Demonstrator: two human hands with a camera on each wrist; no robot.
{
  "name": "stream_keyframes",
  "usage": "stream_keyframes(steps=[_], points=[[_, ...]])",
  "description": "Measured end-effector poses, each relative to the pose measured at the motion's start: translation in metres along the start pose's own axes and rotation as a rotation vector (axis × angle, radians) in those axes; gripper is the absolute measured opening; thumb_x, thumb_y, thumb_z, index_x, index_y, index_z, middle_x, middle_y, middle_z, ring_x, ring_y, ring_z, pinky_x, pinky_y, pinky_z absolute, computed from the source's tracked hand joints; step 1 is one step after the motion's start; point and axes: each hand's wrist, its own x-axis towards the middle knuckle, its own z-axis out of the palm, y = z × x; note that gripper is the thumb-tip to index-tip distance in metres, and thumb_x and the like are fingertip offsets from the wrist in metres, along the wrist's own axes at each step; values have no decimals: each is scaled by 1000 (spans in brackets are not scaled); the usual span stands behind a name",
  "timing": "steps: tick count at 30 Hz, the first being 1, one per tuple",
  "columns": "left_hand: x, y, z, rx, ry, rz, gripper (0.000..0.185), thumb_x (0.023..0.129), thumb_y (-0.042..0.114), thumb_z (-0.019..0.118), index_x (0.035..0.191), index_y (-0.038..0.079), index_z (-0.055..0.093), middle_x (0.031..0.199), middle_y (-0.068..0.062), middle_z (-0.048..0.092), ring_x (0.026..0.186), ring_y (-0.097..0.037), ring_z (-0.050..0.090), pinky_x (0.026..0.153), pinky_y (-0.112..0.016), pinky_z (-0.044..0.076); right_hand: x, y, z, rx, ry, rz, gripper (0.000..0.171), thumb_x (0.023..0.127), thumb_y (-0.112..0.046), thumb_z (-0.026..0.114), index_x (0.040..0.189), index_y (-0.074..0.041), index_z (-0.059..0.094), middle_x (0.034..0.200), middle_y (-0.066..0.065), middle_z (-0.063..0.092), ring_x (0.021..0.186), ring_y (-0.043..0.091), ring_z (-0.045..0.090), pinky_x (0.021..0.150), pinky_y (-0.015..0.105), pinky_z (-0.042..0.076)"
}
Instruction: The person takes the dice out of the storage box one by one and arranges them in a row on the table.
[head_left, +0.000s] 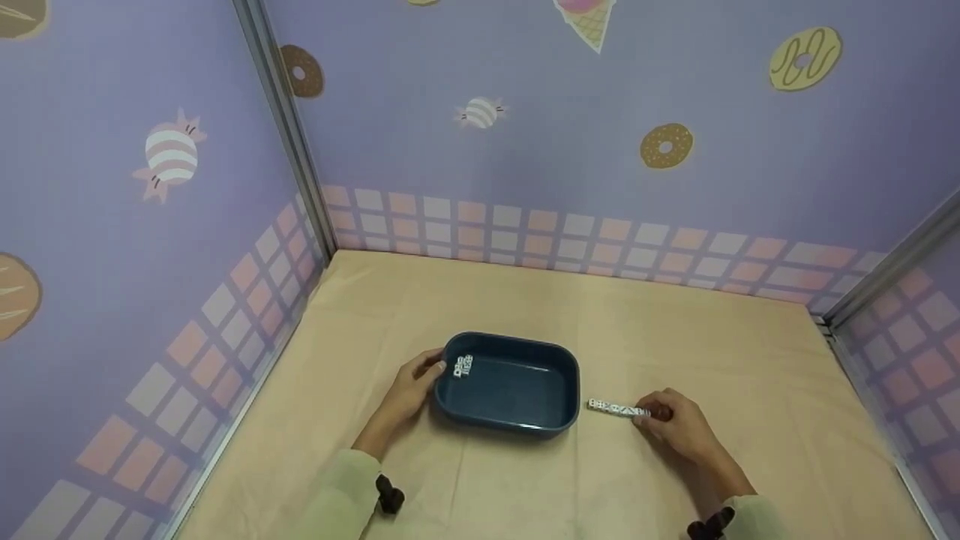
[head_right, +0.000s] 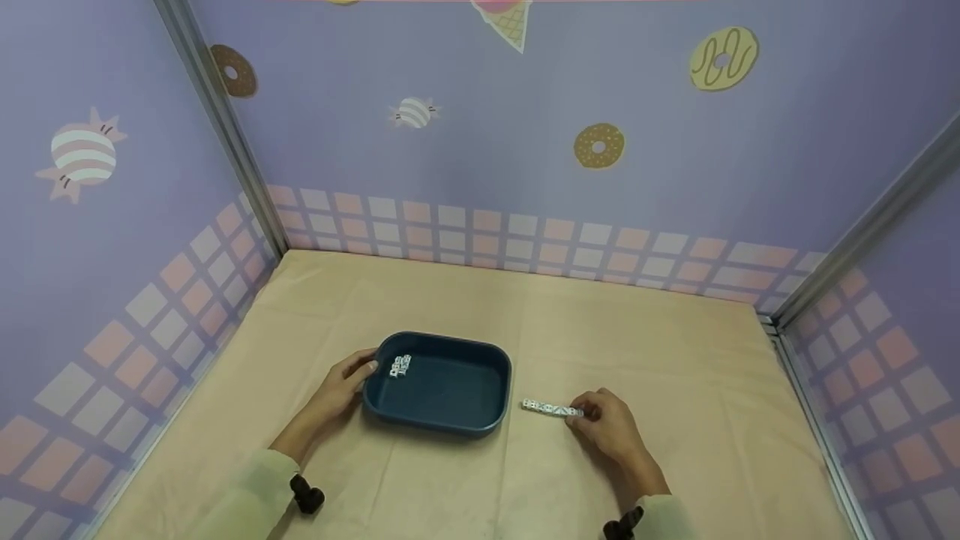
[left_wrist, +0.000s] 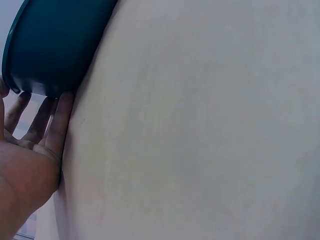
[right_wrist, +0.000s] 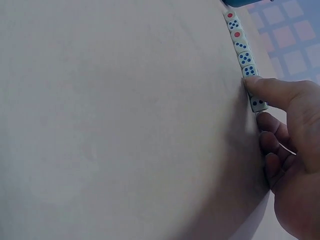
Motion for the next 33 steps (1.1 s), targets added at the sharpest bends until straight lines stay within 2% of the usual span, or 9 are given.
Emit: stream_keyframes(steps=[3, 8, 11, 16, 20, 24, 28, 33], points=[[-1, -1, 0, -7, -6, 7, 45, 110, 29, 60, 149, 8, 59, 146, -12, 62, 135, -30, 56, 117, -52, 39, -1, 0, 0, 4, 37, -7, 20, 92, -14, 84, 111, -11, 77, 94, 4, 59, 83, 20, 51, 68, 26, 44], [-2, -2, -1, -8, -8, 14, 42, 110, 28, 61, 149, 11, 61, 145, -10, 63, 133, -27, 57, 116, -49, 40, 1, -14, 8, 29, 194, -67, 18, 96, -16, 82, 110, -6, 76, 89, 3, 63, 81, 18, 57, 69, 24, 48], [-2, -3, -3, -31, -20, 18, 41, 111, 27, 60, 149, 12, 60, 144, -10, 63, 133, -28, 57, 114, -49, 43, 9, -34, 18, 69, 262, -126, 15, 95, -15, 82, 106, -5, 76, 87, 2, 65, 82, 19, 61, 71, 23, 50], [-2, -2, -3, -69, -38, 21, 42, 111, 27, 59, 150, 10, 59, 145, -12, 62, 133, -29, 57, 112, -49, 44, 30, -81, 42, 144, 309, -271, 11, 93, -9, 84, 101, -6, 76, 87, -1, 68, 81, 19, 65, 68, 23, 51], [-2, -2, -2, -78, -47, 41, 43, 111, 26, 59, 150, 8, 59, 147, -14, 61, 136, -30, 55, 116, -51, 41, 46, -120, 68, 207, 310, -390, 12, 92, -7, 84, 101, -5, 77, 90, -2, 71, 79, 17, 65, 67, 23, 52], [-2, -2, -1, -82, -29, 39, 42, 110, 24, 60, 149, 7, 60, 147, -14, 61, 138, -32, 54, 118, -53, 38, 59, -153, 100, 234, 243, -460, 14, 93, -8, 83, 104, -5, 76, 94, 0, 71, 80, 16, 65, 69, 24, 53], [-4, -1, 0, -79, 3, 21, 42, 110, 20, 60, 148, 4, 59, 147, -17, 61, 140, -35, 52, 119, -56, 36, 69, -177, 133, 199, 175, -465, 16, 94, -11, 82, 108, -6, 77, 97, 0, 71, 84, 13, 66, 72, 26, 57], [-5, 5, 2, -72, -6, 18, 42, 111, 21, 58, 149, 3, 58, 147, -19, 60, 139, -35, 53, 118, -56, 38, 82, -197, 163, 198, 182, -406, 19, 96, -12, 80, 114, -6, 78, 101, 1, 71, 89, 13, 68, 77, 31, 59]])
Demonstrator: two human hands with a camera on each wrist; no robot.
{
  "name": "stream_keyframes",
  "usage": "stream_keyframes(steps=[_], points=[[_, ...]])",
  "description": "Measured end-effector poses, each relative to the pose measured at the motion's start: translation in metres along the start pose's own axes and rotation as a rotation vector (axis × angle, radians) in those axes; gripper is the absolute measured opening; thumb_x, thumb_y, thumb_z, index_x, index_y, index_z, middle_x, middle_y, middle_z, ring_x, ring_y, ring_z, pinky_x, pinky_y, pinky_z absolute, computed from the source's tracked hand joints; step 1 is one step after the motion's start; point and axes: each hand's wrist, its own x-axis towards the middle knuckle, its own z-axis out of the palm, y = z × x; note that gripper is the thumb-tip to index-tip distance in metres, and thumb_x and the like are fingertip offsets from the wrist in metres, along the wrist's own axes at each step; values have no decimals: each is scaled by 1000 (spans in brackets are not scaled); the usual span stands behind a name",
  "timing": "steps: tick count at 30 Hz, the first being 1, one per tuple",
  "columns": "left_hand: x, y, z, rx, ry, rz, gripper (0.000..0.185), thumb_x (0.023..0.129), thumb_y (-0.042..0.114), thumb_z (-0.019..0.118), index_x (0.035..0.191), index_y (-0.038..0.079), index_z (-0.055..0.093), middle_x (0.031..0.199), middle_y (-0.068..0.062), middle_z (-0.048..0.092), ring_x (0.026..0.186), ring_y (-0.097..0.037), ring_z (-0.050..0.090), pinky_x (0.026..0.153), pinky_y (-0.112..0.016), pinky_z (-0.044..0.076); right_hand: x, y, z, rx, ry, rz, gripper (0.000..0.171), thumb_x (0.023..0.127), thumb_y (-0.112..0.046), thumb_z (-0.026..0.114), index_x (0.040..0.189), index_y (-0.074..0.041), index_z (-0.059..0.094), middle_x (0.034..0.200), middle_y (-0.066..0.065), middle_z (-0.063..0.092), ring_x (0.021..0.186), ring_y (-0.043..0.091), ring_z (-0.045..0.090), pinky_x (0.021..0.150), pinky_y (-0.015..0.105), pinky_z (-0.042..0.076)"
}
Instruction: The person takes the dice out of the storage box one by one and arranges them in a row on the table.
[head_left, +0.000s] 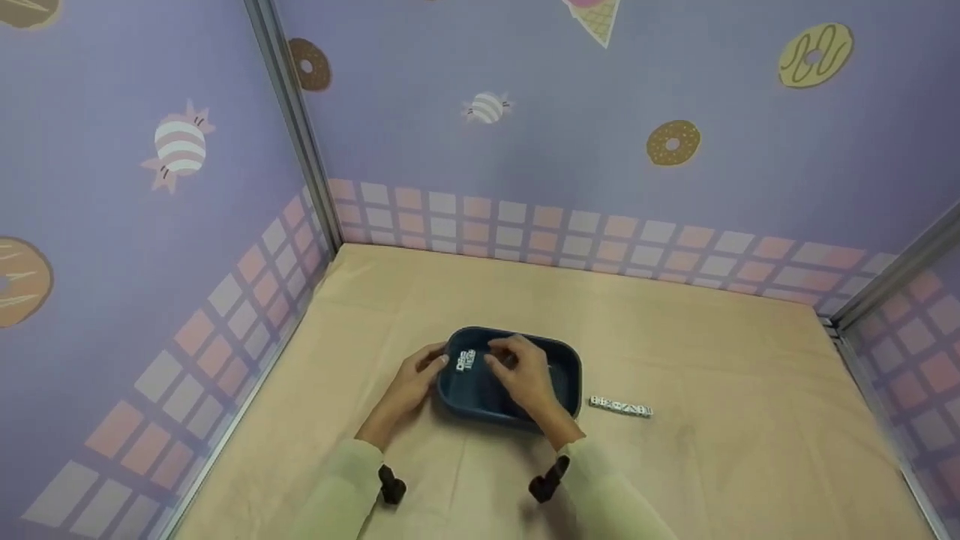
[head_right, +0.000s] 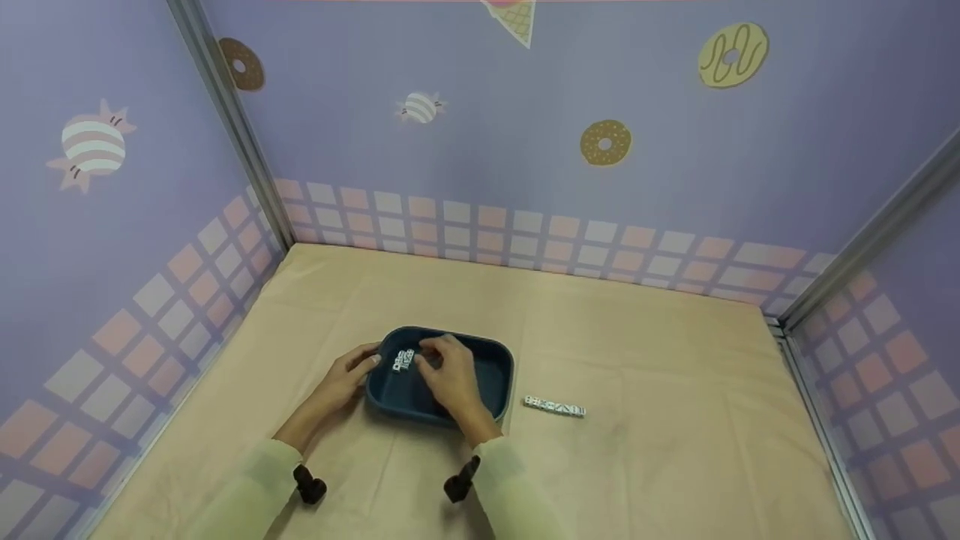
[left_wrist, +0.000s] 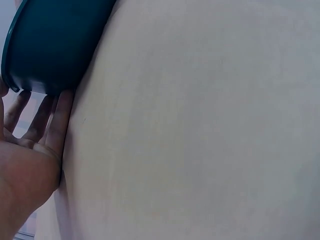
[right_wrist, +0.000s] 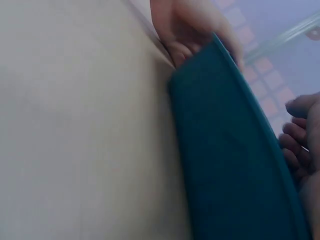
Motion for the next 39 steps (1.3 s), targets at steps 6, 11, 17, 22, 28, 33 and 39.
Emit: stream_keyframes(steps=[6, 11, 17, 22, 28, 33, 39], points=[[2, -3, -4, 22, -39, 7, 43, 111, 28, 58, 150, 11, 59, 147, -13, 61, 132, -29, 56, 111, -47, 45, 17, -1, 26, -9, 8, 79, 20, 96, -9, 79, 114, -1, 75, 105, 6, 70, 95, 17, 68, 84, 32, 59], [3, -1, -6, 24, -45, 16, 43, 112, 28, 57, 151, 10, 58, 142, -15, 63, 129, -29, 57, 109, -46, 45, 21, 4, 36, -103, -35, 67, 23, 95, -7, 80, 117, 0, 75, 108, 8, 68, 99, 21, 68, 87, 38, 59], [4, -1, -6, 18, -25, 18, 41, 111, 27, 59, 148, 11, 61, 144, -12, 63, 133, -28, 56, 115, -51, 40, 18, 9, 39, -242, -184, 48, 35, 98, -13, 78, 132, -4, 72, 125, 7, 67, 118, 25, 63, 103, 45, 53], [3, -3, -5, 3, -33, 13, 43, 111, 28, 60, 149, 10, 60, 146, -13, 62, 134, -30, 57, 114, -51, 42, 16, 11, 41, -353, -295, -8, 36, 103, -18, 71, 137, -4, 70, 133, 9, 65, 121, 28, 59, 105, 46, 51], [3, -5, -4, 0, -21, 2, 42, 111, 28, 59, 149, 11, 60, 147, -11, 62, 134, -29, 57, 113, -50, 43, 15, 9, 41, -411, -300, -40, 28, 102, -17, 72, 127, -4, 75, 127, 8, 65, 115, 27, 59, 101, 45, 52], [3, -6, -4, 28, -12, 9, 41, 111, 26, 59, 148, 9, 60, 145, -12, 63, 134, -28, 57, 115, -50, 41, 14, 9, 41, -408, -275, 27, 19, 98, -14, 77, 116, -8, 78, 115, 3, 67, 109, 23, 61, 100, 44, 52], [2, -4, -2, 1, -18, 1, 42, 111, 27, 59, 148, 9, 60, 145, -13, 62, 135, -30, 57, 114, -48, 43, 13, 12, 41, -406, -274, 24, 16, 93, -9, 82, 108, -9, 76, 105, 3, 67, 100, 23, 61, 93, 43, 55]])
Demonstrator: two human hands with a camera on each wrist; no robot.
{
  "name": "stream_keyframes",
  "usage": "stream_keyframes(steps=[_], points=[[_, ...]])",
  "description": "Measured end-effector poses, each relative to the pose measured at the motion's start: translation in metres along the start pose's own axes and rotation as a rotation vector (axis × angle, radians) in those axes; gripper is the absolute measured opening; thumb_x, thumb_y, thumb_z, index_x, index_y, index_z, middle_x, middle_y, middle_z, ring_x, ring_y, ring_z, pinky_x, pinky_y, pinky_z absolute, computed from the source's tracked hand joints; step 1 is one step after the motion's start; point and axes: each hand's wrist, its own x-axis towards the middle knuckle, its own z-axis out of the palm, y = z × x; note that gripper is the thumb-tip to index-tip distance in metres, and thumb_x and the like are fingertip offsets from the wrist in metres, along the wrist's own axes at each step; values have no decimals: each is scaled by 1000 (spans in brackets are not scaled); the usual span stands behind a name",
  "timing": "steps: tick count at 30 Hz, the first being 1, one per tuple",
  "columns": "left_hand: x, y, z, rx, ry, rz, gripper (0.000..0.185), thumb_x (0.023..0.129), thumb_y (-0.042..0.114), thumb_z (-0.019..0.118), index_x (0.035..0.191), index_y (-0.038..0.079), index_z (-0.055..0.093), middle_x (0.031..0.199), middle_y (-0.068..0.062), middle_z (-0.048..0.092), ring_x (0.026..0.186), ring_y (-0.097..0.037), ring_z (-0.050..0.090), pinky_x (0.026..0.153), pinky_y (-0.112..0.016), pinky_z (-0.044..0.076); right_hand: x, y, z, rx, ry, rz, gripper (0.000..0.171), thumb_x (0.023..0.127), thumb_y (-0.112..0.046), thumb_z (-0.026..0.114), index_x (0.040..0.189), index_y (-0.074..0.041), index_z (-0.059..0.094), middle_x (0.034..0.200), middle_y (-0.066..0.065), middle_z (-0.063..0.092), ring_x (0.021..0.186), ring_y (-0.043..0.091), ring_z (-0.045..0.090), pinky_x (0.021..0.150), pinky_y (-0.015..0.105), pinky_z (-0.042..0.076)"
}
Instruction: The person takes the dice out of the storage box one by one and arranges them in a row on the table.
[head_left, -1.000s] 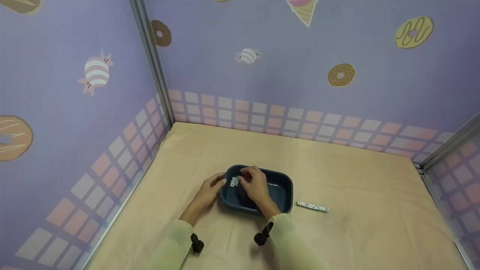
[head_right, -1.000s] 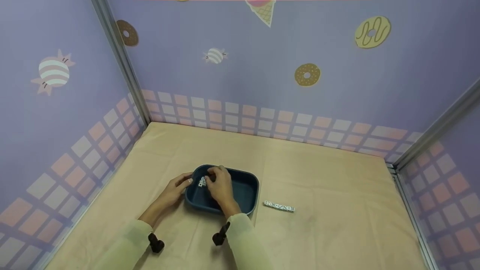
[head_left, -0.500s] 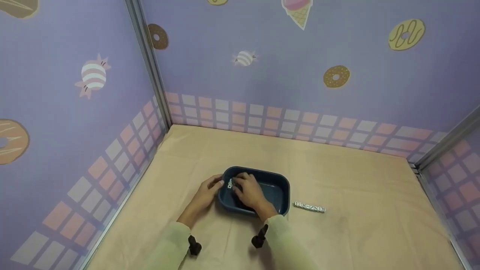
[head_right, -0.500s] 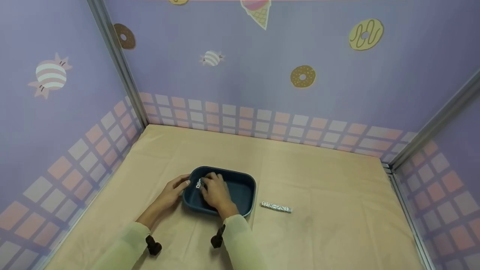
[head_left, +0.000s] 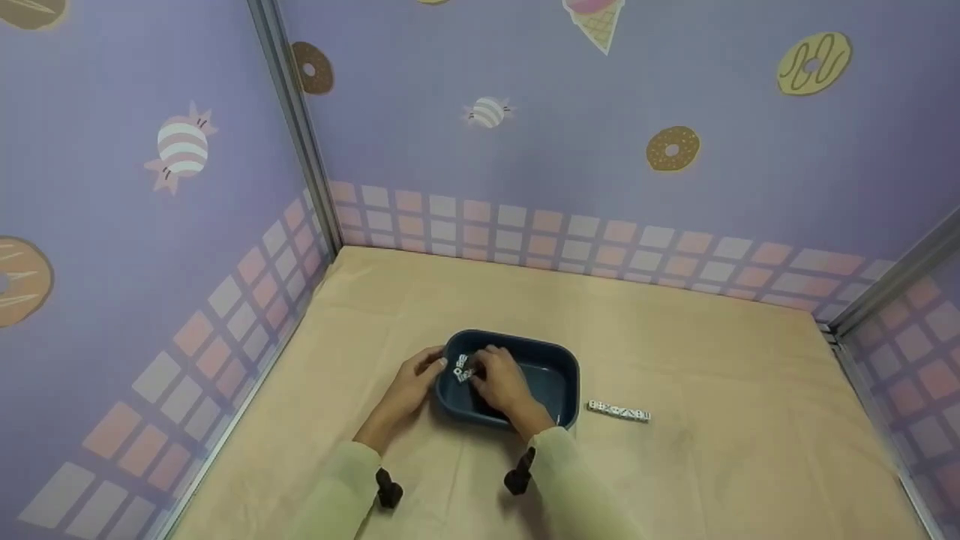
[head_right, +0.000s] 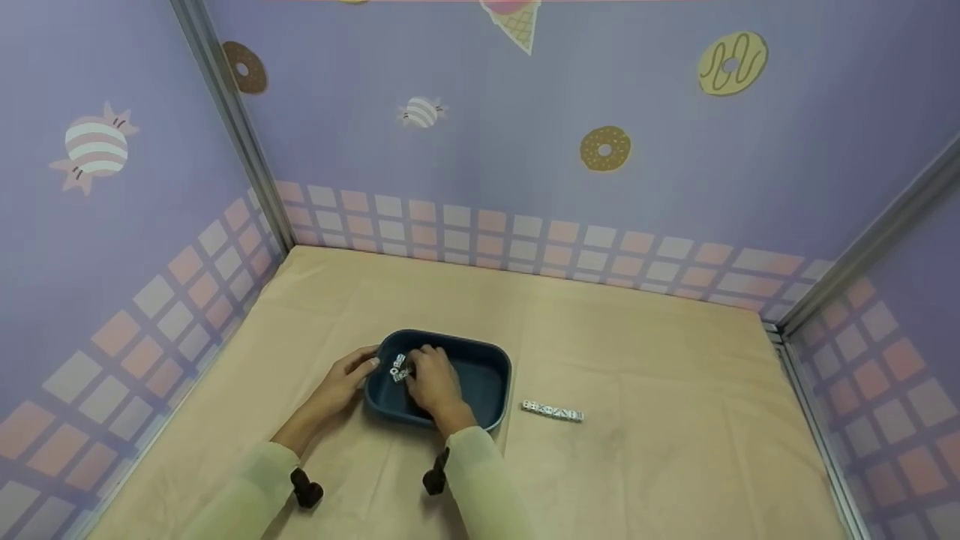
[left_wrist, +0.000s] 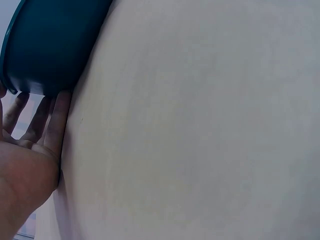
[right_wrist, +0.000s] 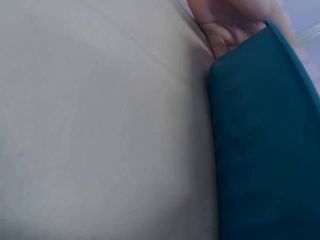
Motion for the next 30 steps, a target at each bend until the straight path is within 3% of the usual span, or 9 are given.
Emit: stream_keyframes(steps=[8, 15, 18, 23, 30], points=[[-2, 2, -1, -18, -5, -16, 43, 111, 27, 59, 149, 9, 60, 147, -14, 62, 136, -31, 56, 116, -51, 40, 0, 1, -2, 39, -60, 5, 11, 94, -7, 80, 100, -7, 70, 97, 5, 63, 91, 23, 62, 84, 44, 55], [-1, 2, 1, -12, 3, -12, 43, 111, 27, 59, 150, 8, 59, 146, -14, 62, 134, -31, 55, 115, -53, 40, -7, 8, -21, 298, -23, 102, 9, 96, -8, 77, 98, -8, 69, 93, 1, 66, 85, 16, 61, 78, 37, 53], [-1, 1, 2, -10, 16, -10, 43, 110, 26, 60, 149, 7, 59, 146, -15, 61, 136, -32, 54, 117, -54, 38, -19, 15, -40, 392, -8, 85, 10, 96, -10, 78, 99, -12, 68, 92, -1, 67, 84, 15, 62, 77, 34, 53], [-5, 9, 4, -11, 22, -21, 41, 110, 18, 58, 148, 1, 58, 147, -20, 60, 141, -37, 51, 121, -57, 33, -49, 40, -83, 459, 56, 26, 10, 96, -11, 79, 100, -15, 71, 91, -3, 68, 82, 16, 62, 73, 28, 52], [3, -2, 1, -7, 28, -15, 43, 111, 20, 58, 149, 1, 58, 148, -19, 60, 142, -37, 50, 120, -56, 34, -96, 99, -131, 382, 183, 102, 12, 94, -3, 80, 101, -10, 73, 93, -2, 70, 87, 19, 66, 76, 30, 56]])
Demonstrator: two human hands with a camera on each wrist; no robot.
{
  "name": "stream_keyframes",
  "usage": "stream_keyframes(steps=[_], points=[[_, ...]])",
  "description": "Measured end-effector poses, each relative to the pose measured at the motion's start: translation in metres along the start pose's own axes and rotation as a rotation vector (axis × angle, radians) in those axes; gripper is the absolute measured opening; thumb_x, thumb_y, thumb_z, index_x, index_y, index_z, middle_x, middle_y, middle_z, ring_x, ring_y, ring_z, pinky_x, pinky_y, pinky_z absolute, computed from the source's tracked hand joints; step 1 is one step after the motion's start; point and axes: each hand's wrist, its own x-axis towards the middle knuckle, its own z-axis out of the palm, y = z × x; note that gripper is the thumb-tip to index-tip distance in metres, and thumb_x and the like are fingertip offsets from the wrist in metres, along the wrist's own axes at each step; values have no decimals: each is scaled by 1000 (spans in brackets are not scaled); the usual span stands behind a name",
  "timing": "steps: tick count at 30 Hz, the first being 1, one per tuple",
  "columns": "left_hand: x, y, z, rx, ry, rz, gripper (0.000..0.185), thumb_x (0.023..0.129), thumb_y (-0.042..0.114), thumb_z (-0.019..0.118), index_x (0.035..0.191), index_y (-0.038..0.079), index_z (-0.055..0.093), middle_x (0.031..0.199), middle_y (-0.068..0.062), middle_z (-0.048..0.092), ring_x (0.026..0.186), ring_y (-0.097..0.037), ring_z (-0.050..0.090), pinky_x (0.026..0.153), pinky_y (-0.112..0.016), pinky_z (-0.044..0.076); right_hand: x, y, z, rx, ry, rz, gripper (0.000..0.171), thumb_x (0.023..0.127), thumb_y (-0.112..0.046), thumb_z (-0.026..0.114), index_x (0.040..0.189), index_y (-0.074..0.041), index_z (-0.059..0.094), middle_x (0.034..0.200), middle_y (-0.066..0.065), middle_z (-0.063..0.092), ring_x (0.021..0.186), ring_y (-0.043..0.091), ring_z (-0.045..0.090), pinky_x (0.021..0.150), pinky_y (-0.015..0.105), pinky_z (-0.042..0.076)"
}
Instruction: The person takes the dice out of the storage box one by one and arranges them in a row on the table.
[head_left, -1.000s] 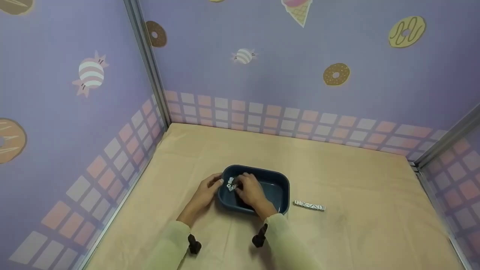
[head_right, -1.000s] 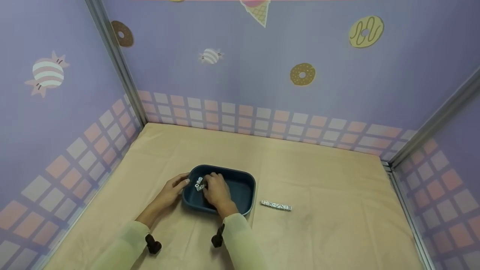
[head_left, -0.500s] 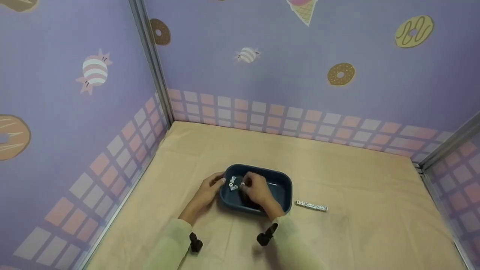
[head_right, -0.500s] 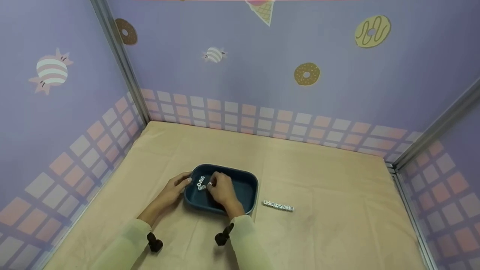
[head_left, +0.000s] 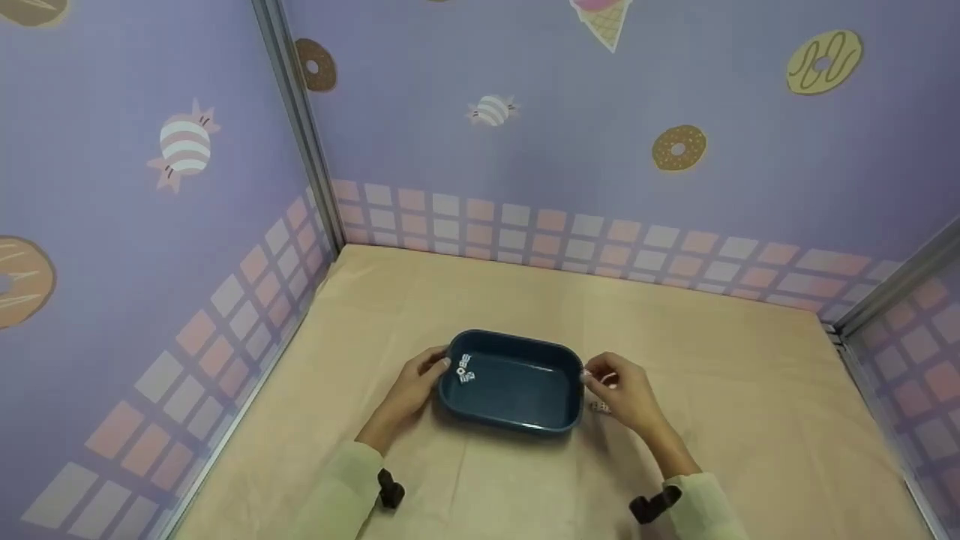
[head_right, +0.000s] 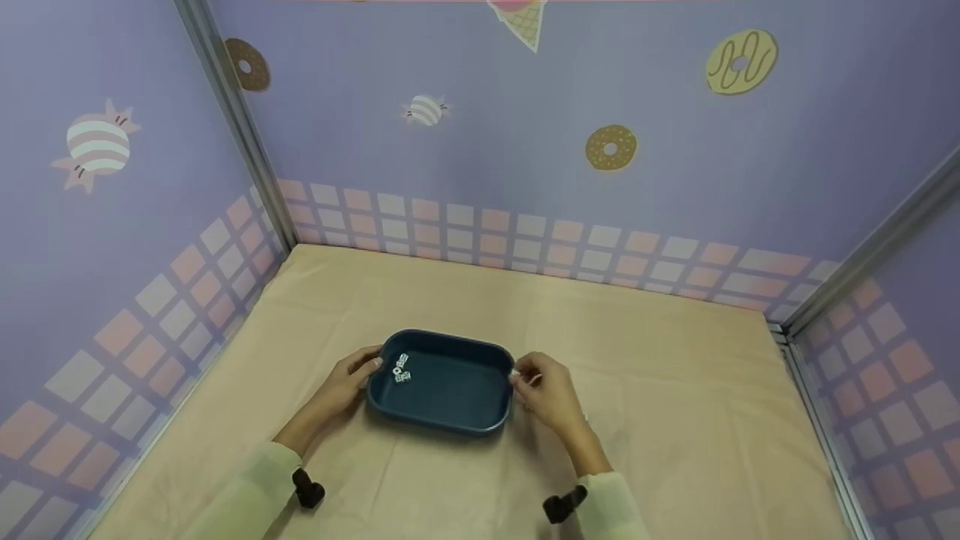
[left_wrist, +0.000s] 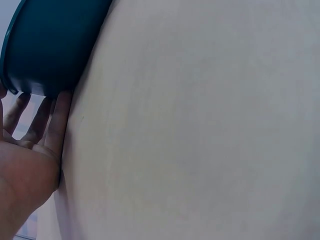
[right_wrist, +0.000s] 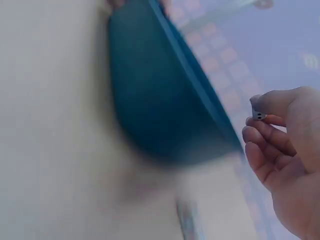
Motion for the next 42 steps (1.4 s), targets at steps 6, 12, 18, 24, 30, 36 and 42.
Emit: stream_keyframes(steps=[6, 12, 18, 24, 30, 36, 42], points=[[-1, 1, -4, 16, -4, 13, 41, 110, 23, 59, 147, 5, 60, 144, -15, 62, 138, -32, 54, 118, -53, 38, -25, 41, -35, -92, 23, 109, 12, 95, 1, 77, 103, -7, 72, 98, 3, 71, 93, 22, 65, 78, 28, 54], [-3, 3, -3, 29, -25, 8, 42, 111, 28, 58, 148, 8, 60, 144, -11, 62, 135, -28, 55, 115, -50, 41, -46, 70, -54, -152, 60, 181, 14, 95, 2, 76, 108, -3, 72, 102, 7, 71, 95, 23, 64, 79, 24, 53], [-4, 4, -1, 36, -21, 6, 41, 111, 27, 59, 147, 9, 61, 144, -10, 63, 136, -28, 55, 116, -50, 41, -65, 85, -70, -213, 46, 273, 15, 99, -7, 75, 114, -5, 72, 106, 7, 71, 99, 21, 64, 83, 23, 52], [-3, 4, -1, 37, -11, 6, 42, 110, 28, 59, 147, 8, 60, 146, -12, 62, 140, -30, 52, 119, -51, 38, -72, 89, -78, -198, 3, 311, 15, 99, -6, 74, 114, -7, 73, 110, 7, 71, 103, 22, 65, 85, 23, 52], [-3, 1, 0, 39, -30, 3, 43, 111, 28, 58, 150, 9, 59, 145, -10, 62, 138, -29, 53, 118, -49, 38, -76, 85, -84, -167, -57, 317, 17, 99, -5, 74, 115, -7, 73, 108, 6, 71, 98, 19, 64, 82, 23, 52], [-2, 2, -1, 65, -9, 6, 43, 111, 29, 59, 149, 10, 60, 143, -9, 63, 137, -28, 54, 118, -49, 39, -78, 84, -82, -180, -62, 287, 17, 97, -5, 77, 113, -9, 74, 104, 4, 69, 93, 18, 62, 79, 23, 52], [-2, 1, 0, 51, -2, 9, 42, 110, 28, 59, 148, 9, 61, 144, -9, 63, 138, -28, 54, 119, -49, 37, -79, 87, -79, -171, -69, 284, 18, 95, -4, 78, 112, -10, 76, 104, 4, 66, 92, 19, 58, 77, 24, 50]])
